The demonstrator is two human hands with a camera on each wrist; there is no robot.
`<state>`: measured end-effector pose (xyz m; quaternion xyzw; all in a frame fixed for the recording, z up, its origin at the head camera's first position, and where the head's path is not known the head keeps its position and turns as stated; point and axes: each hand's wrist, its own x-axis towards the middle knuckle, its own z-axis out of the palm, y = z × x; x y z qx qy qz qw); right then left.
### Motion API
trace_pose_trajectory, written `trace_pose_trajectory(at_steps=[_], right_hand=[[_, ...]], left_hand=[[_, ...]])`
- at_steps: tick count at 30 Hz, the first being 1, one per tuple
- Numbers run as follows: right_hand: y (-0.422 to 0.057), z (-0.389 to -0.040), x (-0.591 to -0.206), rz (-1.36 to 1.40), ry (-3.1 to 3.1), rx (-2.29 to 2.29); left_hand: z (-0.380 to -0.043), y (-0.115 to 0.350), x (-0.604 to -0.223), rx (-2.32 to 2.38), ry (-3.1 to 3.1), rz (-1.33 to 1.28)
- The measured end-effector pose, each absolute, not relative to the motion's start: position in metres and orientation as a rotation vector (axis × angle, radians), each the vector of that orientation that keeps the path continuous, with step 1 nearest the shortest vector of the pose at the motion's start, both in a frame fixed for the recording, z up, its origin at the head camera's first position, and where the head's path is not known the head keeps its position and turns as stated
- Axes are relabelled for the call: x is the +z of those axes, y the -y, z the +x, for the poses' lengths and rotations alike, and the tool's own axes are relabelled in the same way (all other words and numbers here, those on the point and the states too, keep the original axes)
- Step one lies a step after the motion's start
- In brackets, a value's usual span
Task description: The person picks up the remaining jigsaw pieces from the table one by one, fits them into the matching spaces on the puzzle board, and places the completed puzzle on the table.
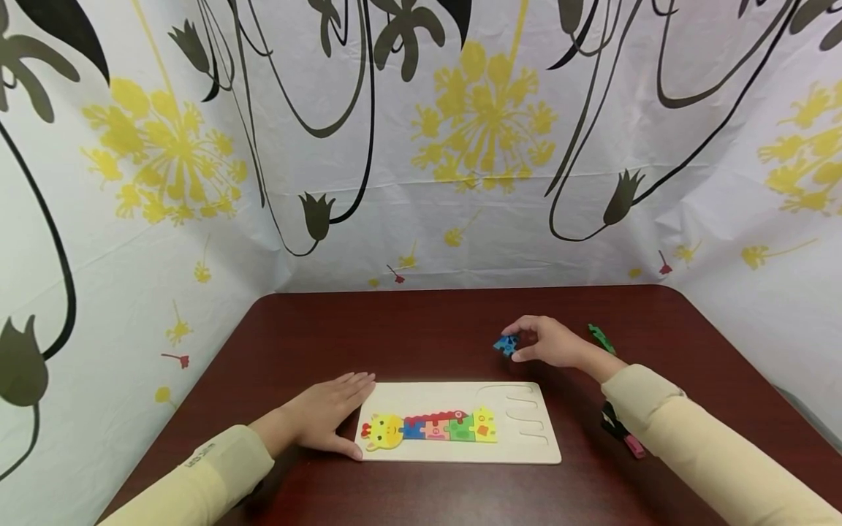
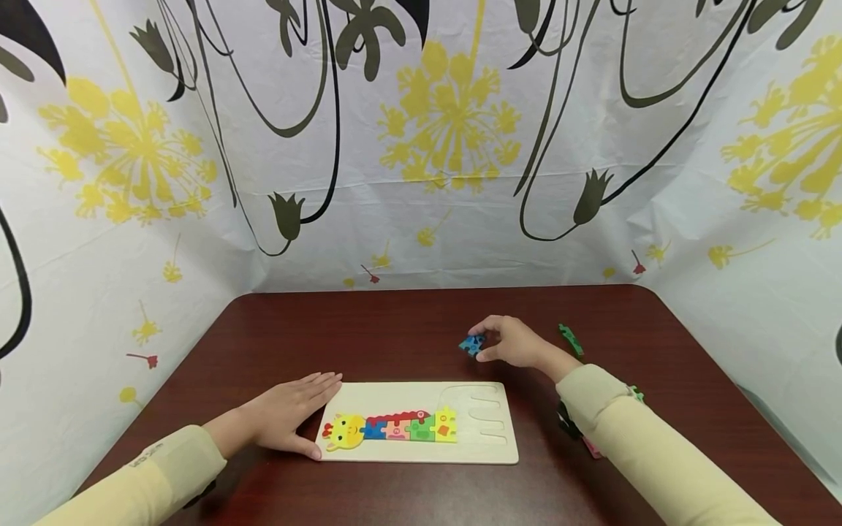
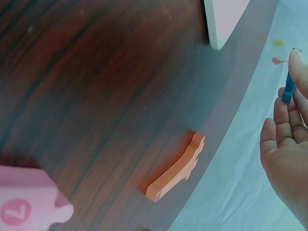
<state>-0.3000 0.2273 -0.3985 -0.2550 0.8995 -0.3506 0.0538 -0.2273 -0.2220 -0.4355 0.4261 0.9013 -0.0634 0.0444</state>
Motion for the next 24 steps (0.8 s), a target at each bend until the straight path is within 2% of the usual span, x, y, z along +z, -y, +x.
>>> trace_pose_trajectory(at_steps=[24], right_hand=[[-0.21,-0.28,-0.404,-0.957,-2.651,-1.038]], left_hand=[[-0.227,0.221,-0.435,-0.186,-2.76,1.291]])
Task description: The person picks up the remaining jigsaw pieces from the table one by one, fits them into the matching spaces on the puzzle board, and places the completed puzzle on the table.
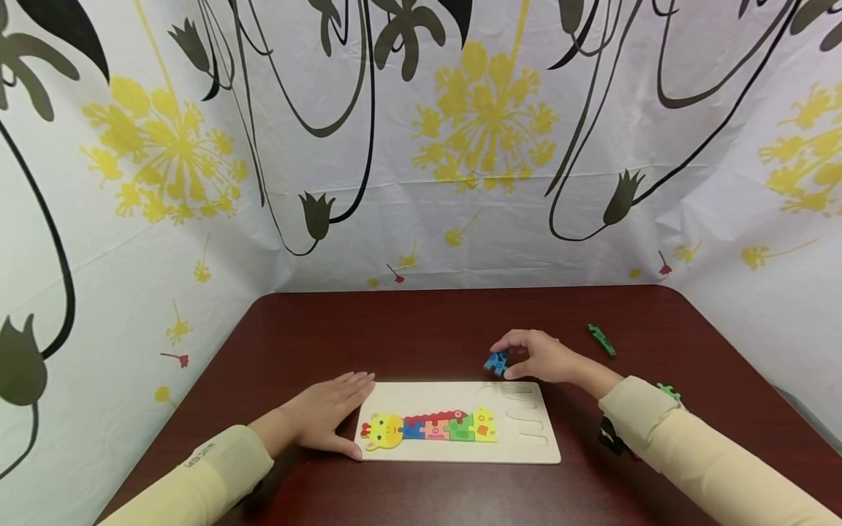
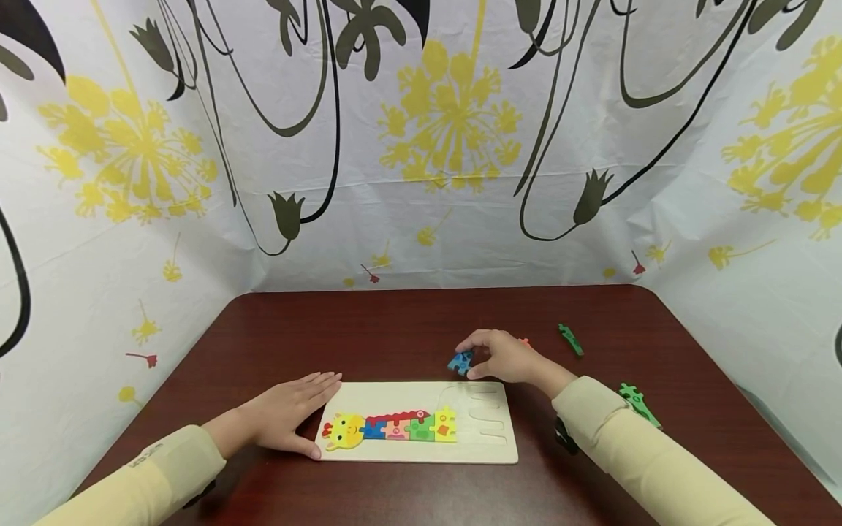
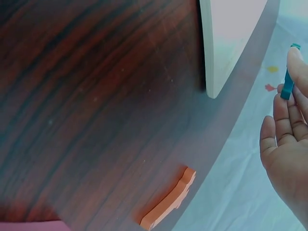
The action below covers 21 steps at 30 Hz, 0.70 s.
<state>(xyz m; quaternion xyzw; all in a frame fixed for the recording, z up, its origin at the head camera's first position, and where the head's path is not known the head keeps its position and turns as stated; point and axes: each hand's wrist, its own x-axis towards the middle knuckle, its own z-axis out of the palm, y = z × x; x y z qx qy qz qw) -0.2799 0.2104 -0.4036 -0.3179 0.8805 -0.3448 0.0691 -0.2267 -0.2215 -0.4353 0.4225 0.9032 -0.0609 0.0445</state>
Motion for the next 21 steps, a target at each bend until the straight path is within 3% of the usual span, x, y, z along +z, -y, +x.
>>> trace_pose_trajectory(at_steps=[21], right_hand=[[-0.197,-0.268,-0.409,-0.963,-2.574,-1.036]], left_hand=[[-0.226,0.223,-0.435,-0.155,-2.756,1.288]])
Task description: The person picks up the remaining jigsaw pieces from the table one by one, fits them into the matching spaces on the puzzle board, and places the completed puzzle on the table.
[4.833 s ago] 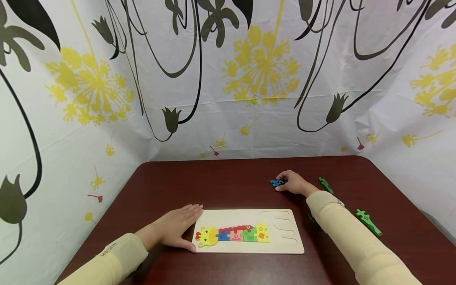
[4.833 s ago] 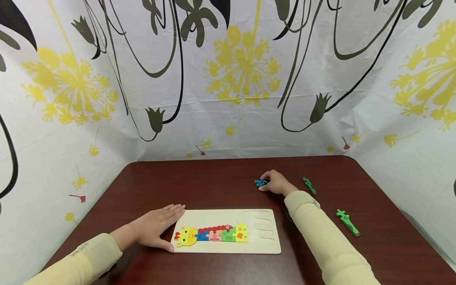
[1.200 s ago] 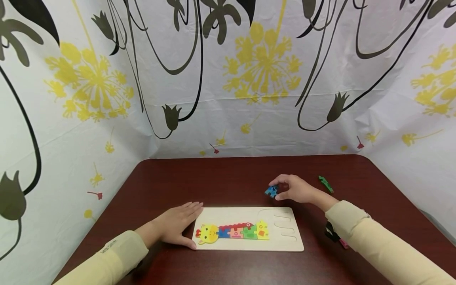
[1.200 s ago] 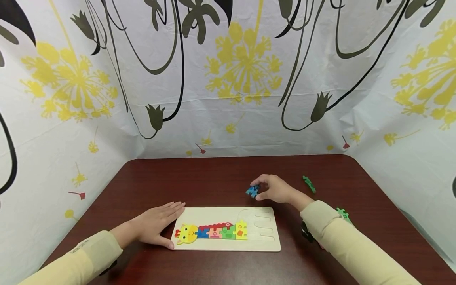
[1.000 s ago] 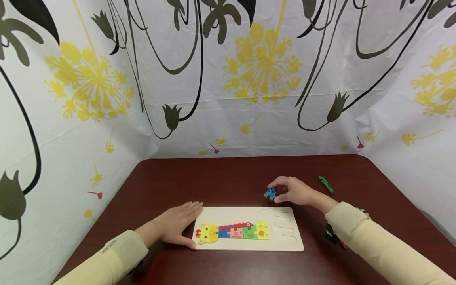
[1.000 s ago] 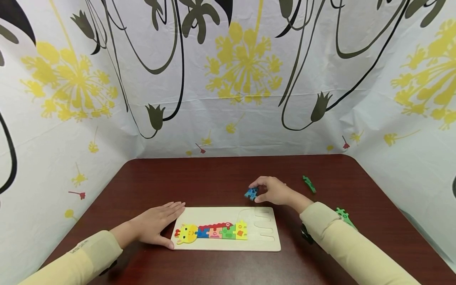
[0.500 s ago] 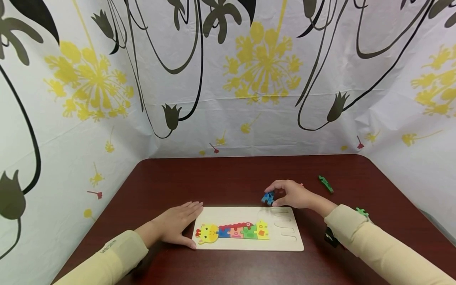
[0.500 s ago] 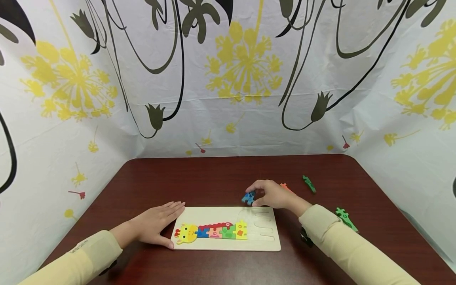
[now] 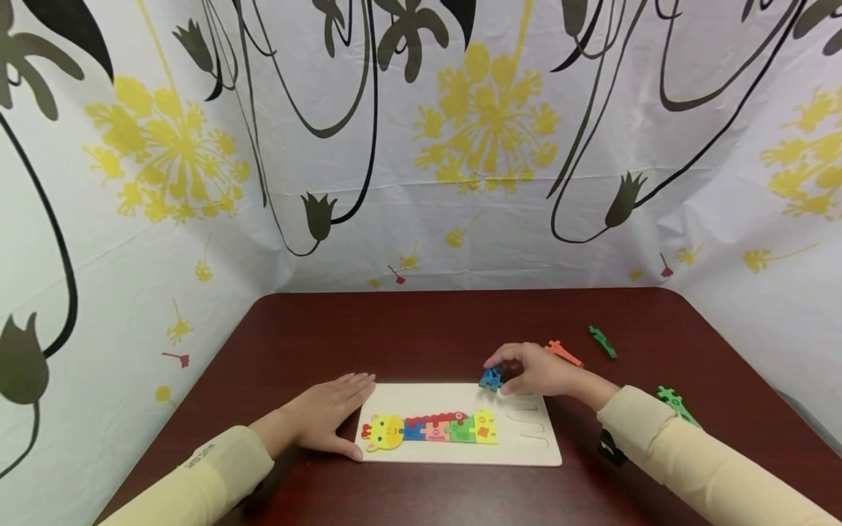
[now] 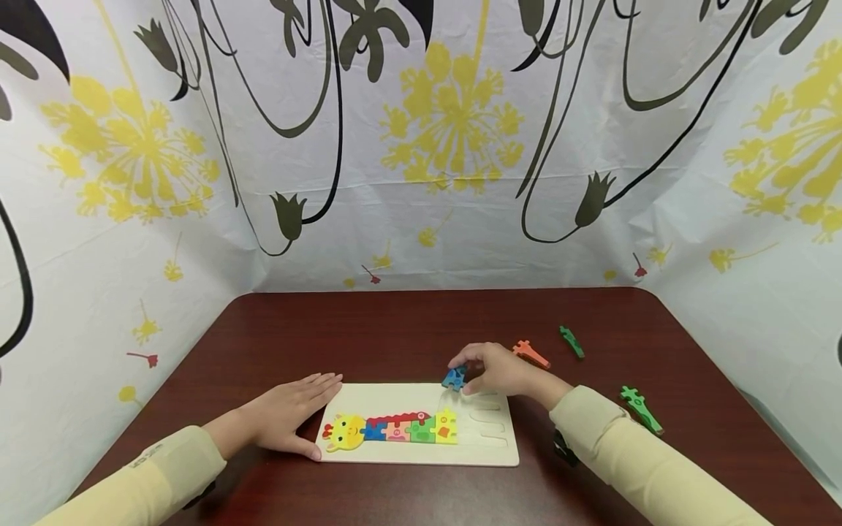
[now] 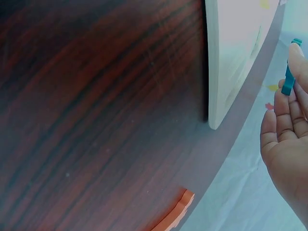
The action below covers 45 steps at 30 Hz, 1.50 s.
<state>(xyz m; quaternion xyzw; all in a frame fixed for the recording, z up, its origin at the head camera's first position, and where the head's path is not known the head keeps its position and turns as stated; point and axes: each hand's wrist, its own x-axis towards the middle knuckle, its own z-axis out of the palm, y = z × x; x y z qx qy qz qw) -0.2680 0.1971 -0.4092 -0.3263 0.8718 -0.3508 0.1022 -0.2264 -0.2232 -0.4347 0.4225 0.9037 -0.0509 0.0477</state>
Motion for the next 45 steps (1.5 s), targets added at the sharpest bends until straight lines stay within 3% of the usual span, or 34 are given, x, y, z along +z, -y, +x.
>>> trace_pose_trajectory(at_steps=[45], right_hand=[[-0.182,-0.26,-0.417,-1.01,-2.5,-0.928]], left_hand=[[-0.228,0.224,-0.437,-0.176,-2.76,1.289]])
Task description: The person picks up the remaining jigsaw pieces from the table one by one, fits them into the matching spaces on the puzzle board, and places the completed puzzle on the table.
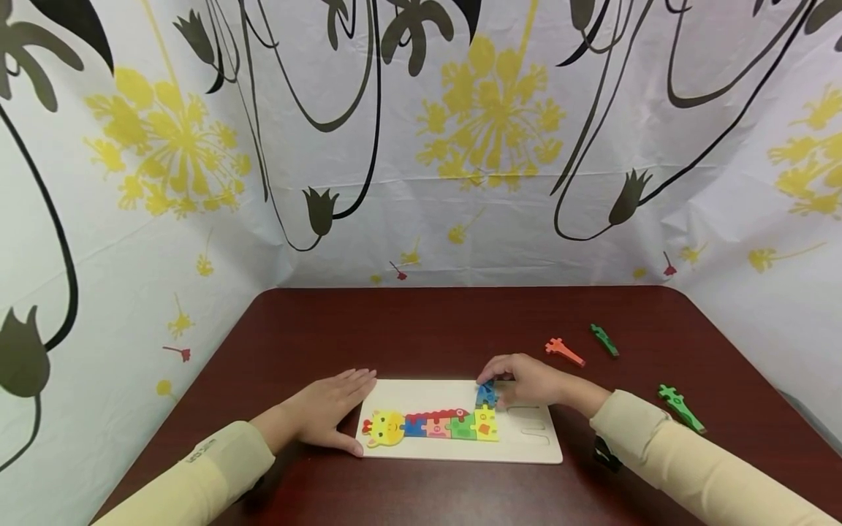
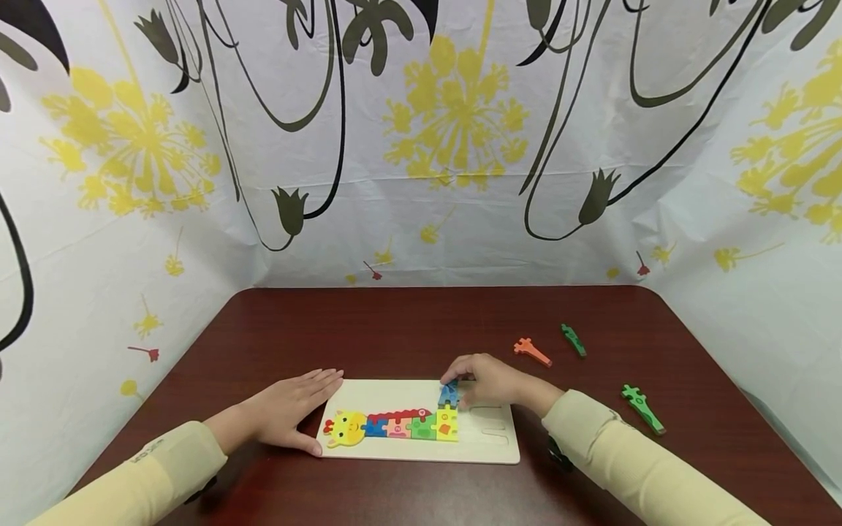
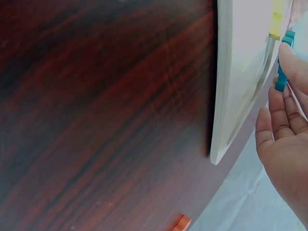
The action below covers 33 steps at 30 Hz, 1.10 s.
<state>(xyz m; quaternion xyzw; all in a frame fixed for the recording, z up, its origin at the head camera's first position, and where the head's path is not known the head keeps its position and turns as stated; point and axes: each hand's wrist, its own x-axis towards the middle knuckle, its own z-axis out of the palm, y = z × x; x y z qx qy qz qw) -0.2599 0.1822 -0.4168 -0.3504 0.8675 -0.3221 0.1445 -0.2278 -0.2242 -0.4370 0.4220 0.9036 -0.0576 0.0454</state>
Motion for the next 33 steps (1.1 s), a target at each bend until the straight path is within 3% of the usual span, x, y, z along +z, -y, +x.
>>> trace_pose_trajectory(at_steps=[33], right_hand=[[-0.1783,-0.261,-0.4216,-1.038,-2.498,-0.897]], left_hand=[[-0.2282,0.2243,-0.4379,-0.172,-2.764,1.278]])
